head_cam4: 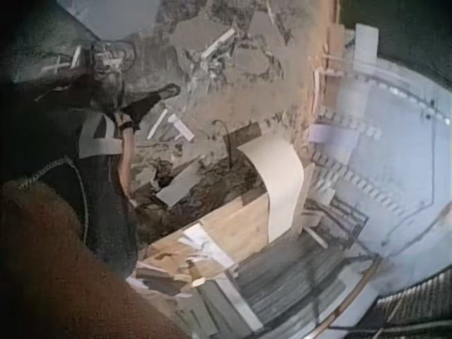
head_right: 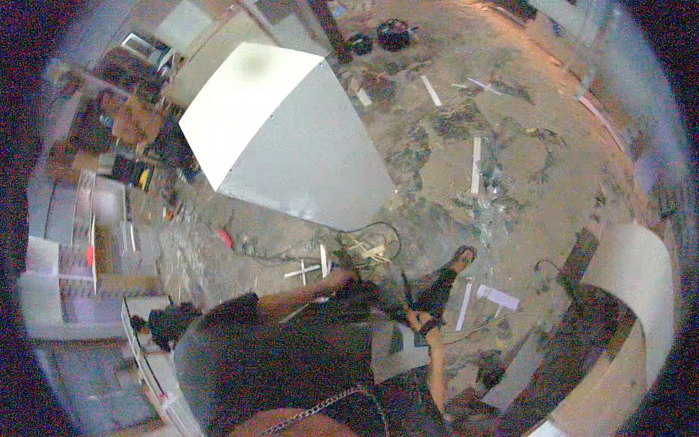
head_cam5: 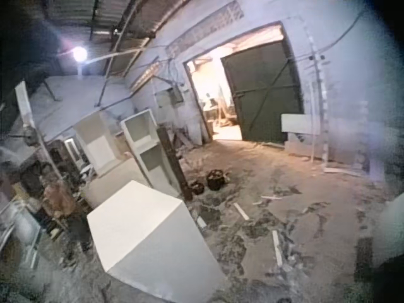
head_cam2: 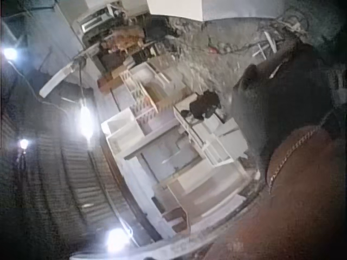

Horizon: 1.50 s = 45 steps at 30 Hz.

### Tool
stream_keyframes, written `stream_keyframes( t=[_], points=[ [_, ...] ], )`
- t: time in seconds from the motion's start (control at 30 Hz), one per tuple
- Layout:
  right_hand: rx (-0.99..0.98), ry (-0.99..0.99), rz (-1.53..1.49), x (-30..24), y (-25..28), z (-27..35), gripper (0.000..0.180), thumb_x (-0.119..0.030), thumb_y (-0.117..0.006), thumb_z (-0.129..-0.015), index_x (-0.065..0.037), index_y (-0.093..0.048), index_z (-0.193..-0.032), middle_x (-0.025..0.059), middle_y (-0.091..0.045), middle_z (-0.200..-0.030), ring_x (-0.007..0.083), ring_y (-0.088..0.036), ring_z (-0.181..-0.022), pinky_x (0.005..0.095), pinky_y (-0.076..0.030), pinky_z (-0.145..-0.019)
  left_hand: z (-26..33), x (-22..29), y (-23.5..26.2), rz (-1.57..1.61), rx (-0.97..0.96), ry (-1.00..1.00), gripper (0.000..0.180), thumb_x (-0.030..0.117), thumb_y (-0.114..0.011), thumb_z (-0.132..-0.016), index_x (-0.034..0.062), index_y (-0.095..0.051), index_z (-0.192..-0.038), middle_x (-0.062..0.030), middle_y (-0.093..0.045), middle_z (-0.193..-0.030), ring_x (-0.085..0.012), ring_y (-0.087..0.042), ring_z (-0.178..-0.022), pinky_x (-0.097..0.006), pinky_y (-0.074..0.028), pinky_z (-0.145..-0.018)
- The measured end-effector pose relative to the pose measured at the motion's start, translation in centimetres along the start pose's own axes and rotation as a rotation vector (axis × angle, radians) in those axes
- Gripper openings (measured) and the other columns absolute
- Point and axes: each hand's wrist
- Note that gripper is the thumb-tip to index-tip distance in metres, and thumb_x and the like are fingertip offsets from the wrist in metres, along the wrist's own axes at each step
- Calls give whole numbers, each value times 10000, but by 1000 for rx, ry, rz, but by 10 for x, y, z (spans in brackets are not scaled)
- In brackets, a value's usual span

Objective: The person trims the edges of white furniture panels using a utility knife and a power router. They move between different work surfaces in a workshop, handling various boards and trimming excess material from the edges.

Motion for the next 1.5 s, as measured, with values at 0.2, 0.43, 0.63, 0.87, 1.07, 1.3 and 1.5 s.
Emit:
stream_keyframes(
  t=[0.2, 0.43, 0.63, 0.87, 1.07, 1.3, 1.5],
  points=[
    [-221, -53, 6, -116, 132, -94, 423, -176, -793, -824, -14, -648, -1186, 90, -712, -1006, 213, -671, -905, 354, -547, -772, -119, 125, -8, 514, 188, 319, 235, 228, -542, -928, 80, -719, -976, -101, -697, -859, -190, -594, -713, -361, -442, -582],
    [-525, -199, 70, -239, 208, -239, 429, -184, -798, -824, -1, -645, -1181, 93, -713, -1003, 210, -671, -930, 348, -546, -792, -132, 258, 47, 959, 431, 14, 149, 152, -565, -845, 85, -694, -879, -23, -631, -758, -157, -491, -558, -318, -351, -477],
    [-802, -268, 124, -338, 184, -409, 435, -191, -802, -824, 9, -643, -1176, 95, -714, -1000, 206, -672, -952, 344, -544, -809, -246, 224, 52, 555, 540, -58, 141, 175, -673, -818, 67, -688, -907, -50, -678, -906, -180, -596, -666, -344, -427, -531],
    [-915, -362, 202, -455, 188, -658, 443, -199, -807, -824, 22, -640, -1171, 97, -714, -996, 203, -673, -977, 339, -543, -828, -423, 311, 230, 1508, 758, 387, 269, 292, -530, -959, 68, -636, -855, -66, -603, -819, -182, -500, -623, -317, -415, -573],
    [-1085, -510, 227, -573, 153, -867, 451, -205, -811, -824, 32, -638, -1166, 99, -715, -994, 199, -674, -998, 334, -542, -845, -500, 374, 399, 1520, 683, 171, 299, 253, -521, -946, 40, -730, -953, 37, -390, -530, -103, -358, -459, -286, -292, -457],
    [-668, 54, 1041, -623, 208, -1104, 380, -309, -748, -900, 21, -697, -1080, 134, -708, -957, 216, -673, -906, 329, -529, -776, -486, 353, 472, 1402, 1490, 826, 325, 315, -570, -973, 28, -703, -1048, -79, -648, -751, -164, -586, -601, -320, -533, -623],
    [-440, -303, 1095, -699, 310, -1277, 364, -347, -706, -931, 8, -676, -1006, 120, -664, -862, 197, -618, -794, 330, -484, -689, -463, 445, 577, 763, 2307, 813, 330, 230, -644, -979, 5, -639, -1221, -135, -711, -928, -205, -669, -839, -341, -529, -766]
  ],
)
Point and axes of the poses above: each hand's wrist, its own z-axis away from the middle knuckle, its own y-axis out of the back of the hand, x = y × z
